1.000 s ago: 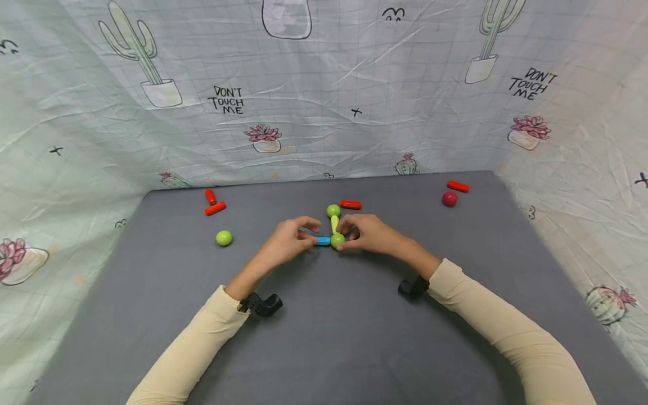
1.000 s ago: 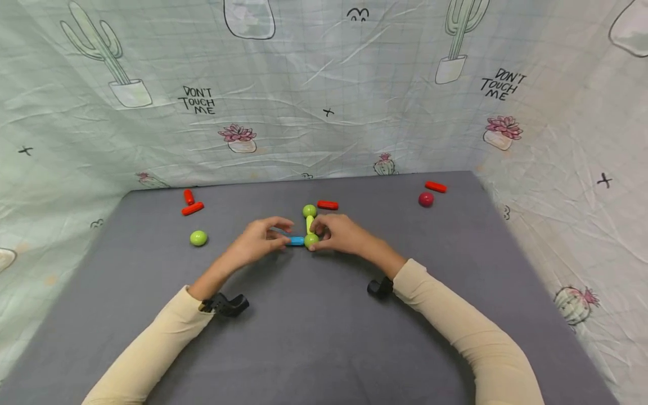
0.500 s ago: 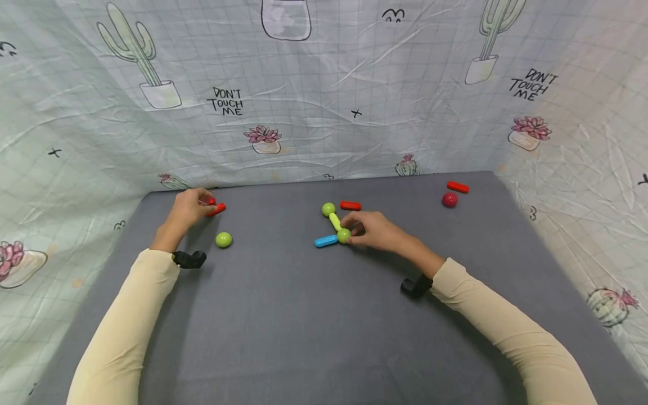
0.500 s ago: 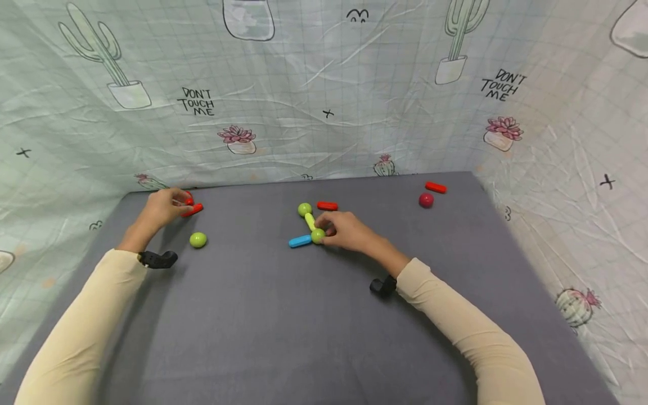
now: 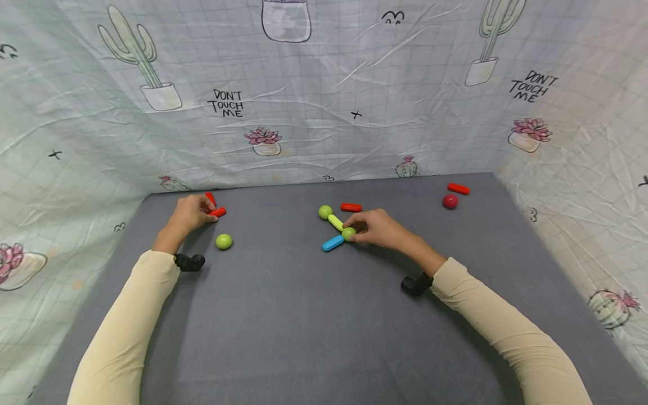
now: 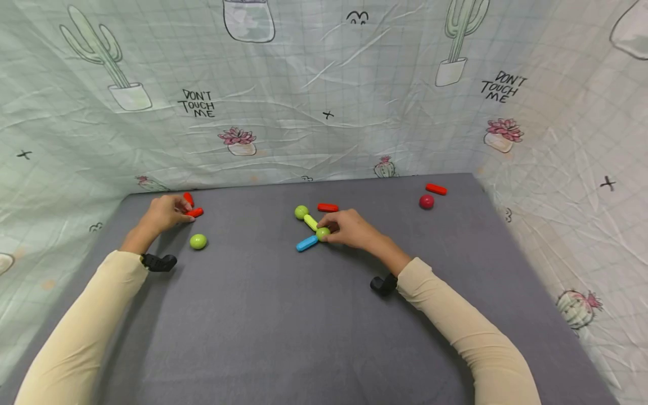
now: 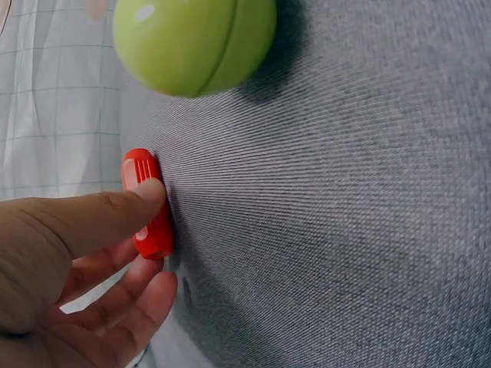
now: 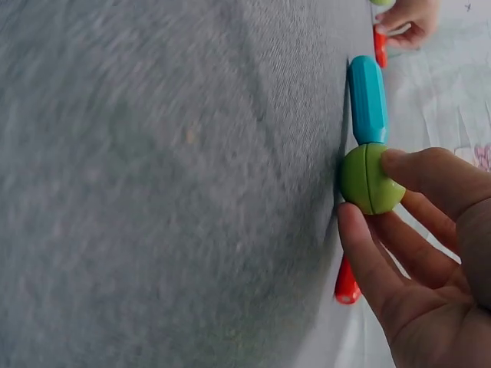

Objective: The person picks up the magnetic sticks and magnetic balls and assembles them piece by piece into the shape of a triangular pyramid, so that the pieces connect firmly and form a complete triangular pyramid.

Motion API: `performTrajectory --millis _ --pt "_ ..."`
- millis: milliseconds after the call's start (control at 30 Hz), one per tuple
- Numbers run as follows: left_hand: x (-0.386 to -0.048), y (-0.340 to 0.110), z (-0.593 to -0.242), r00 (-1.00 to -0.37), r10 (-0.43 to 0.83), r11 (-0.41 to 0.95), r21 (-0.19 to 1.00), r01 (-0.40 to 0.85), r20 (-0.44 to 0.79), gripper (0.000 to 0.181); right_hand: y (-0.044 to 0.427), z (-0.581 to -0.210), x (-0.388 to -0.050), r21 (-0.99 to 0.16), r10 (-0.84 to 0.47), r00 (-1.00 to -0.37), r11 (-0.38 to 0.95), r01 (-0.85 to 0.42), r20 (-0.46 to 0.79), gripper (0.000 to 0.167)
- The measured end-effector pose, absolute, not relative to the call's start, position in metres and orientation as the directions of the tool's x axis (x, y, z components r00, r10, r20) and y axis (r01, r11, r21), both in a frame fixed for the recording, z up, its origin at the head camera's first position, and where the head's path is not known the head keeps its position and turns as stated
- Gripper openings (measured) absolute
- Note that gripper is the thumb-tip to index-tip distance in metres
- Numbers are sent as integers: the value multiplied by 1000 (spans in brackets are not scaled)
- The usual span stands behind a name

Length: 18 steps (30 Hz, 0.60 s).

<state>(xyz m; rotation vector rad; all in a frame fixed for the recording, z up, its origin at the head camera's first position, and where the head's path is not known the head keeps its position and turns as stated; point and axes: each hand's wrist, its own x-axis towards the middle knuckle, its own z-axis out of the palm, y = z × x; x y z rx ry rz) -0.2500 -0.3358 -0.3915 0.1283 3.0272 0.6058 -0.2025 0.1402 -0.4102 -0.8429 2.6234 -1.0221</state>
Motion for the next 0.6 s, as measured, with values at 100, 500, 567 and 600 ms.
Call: performTrajectory --millis 100,500,567,600 --pt "-249 -336 -393 -996 84 919 389 63 -38 23 143 -411 -203 -673 -578 -816 598 -435 14 33" --pt "-247 -334 -387 -995 96 915 396 82 -18 25 147 -416 -213 -667 -582 -811 584 -463 55 32" --pt "-244 -332 -382 -996 84 911 407 68 -20 26 149 -417 -216 -680 -586 -809 574 -456 48 32" --pt "-243 -331 -380 -997 76 909 412 60 -24 26 150 -418 -218 -685 -586 -809 573 -449 41 33"
